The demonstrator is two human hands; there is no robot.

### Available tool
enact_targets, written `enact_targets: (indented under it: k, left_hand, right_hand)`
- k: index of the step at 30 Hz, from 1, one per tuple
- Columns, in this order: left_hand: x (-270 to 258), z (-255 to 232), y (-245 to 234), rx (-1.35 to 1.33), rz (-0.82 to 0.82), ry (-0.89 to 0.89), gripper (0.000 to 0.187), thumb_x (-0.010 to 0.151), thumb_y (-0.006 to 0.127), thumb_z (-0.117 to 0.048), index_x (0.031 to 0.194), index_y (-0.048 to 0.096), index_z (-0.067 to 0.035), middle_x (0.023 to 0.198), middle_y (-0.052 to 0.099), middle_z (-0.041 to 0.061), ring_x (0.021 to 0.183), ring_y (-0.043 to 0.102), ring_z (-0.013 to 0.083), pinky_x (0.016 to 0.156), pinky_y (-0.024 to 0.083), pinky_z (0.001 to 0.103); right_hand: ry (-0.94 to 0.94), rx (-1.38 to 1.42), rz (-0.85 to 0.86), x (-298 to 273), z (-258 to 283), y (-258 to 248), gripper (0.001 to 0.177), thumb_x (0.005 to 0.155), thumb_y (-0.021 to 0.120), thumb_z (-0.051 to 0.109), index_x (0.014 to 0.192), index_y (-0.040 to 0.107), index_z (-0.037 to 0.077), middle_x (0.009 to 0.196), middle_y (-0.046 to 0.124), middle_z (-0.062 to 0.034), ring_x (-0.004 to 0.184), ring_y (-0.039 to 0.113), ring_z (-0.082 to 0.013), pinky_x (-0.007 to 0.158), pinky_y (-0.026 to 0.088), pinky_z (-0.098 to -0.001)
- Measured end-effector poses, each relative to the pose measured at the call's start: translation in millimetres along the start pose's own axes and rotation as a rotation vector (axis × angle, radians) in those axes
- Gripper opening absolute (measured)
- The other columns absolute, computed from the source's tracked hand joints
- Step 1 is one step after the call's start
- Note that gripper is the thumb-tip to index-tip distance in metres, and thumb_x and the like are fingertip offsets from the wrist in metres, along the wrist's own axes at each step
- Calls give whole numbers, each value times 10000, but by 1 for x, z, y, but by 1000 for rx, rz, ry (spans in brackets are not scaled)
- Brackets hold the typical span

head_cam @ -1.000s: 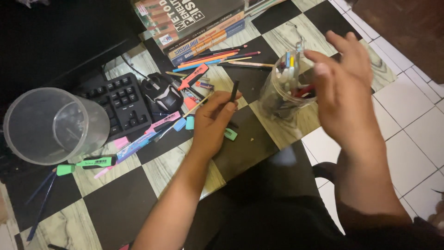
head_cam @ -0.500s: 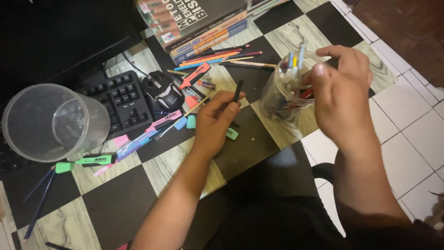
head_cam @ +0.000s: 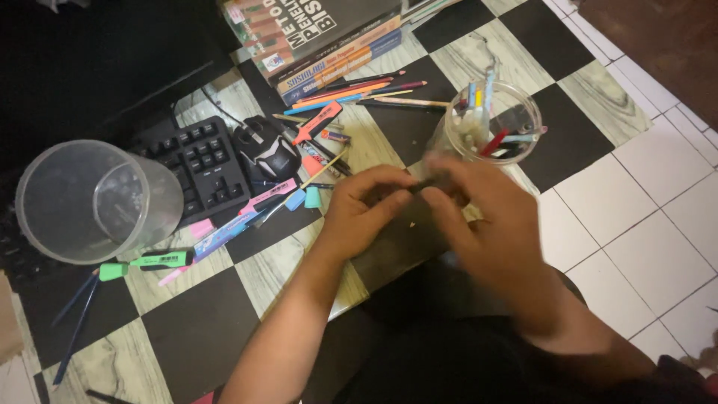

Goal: The person sorts various pens, pencils, and brushes on a desk and places them into a clear plastic container.

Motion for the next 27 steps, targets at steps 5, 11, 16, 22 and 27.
enact_targets:
  k: [5, 11, 16, 22, 27]
  left_hand:
    - [3, -13, 12, 73, 127, 2, 197, 980, 706, -78, 1171, 751, -57, 1010, 715, 14, 880, 656, 73, 771, 521, 234]
    - [6, -22, 16, 229, 127, 75, 188, 974, 707, -67, 1154, 761, -54, 978, 722, 46, 864, 675, 114, 773, 526, 247]
    - [6, -25, 12, 271, 68, 148, 168, 983, 708, -54, 1142, 760, -54, 1000, 732, 63, 931, 697, 145, 833, 527, 256]
    - [7, -22, 8, 284, 28, 115, 159, 987, 693, -50, 1132, 759, -48, 991, 730, 56, 930, 697, 139, 830, 521, 250]
    - [6, -19, -7, 201, -70, 119, 152, 1027, 652, -55, 1149, 737, -23, 1039, 722, 51, 956, 683, 121, 843, 522, 249]
  right_hand:
    - [145, 174, -108, -15, -40, -19, 111, 1080, 607, 65, 1158, 662, 7, 934, 699, -82, 799, 675, -118, 691, 526, -239]
    - [-238, 196, -726, -3, -61, -90, 218, 1201, 427, 106, 1211, 594, -33, 991, 627, -89, 742, 543, -97, 658, 453, -197]
    - [-109, -214, -385, 18, -68, -68, 163, 1240, 548, 68, 1178, 659, -34, 972, 606, -96, 777, 512, -163, 713, 402, -263]
    - [-122, -322, -200, 24, -65, -43, 98, 1097, 698, 78, 1034, 716, 5, 1047, 566, -118, 1040, 505, -247, 906, 432, -333]
    - [-259, -510, -267, 21, -58, -50, 152, 1004, 704, 34, 1139, 730, -31, 1216, 532, -190, 1182, 501, -344, 1043, 427, -422]
Point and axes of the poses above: each hand's wrist, its own x-axis towards the middle knuckle, its own y-axis out of the palm, z = x × y, the point moved 5 cm from there along x, towards the middle knuckle
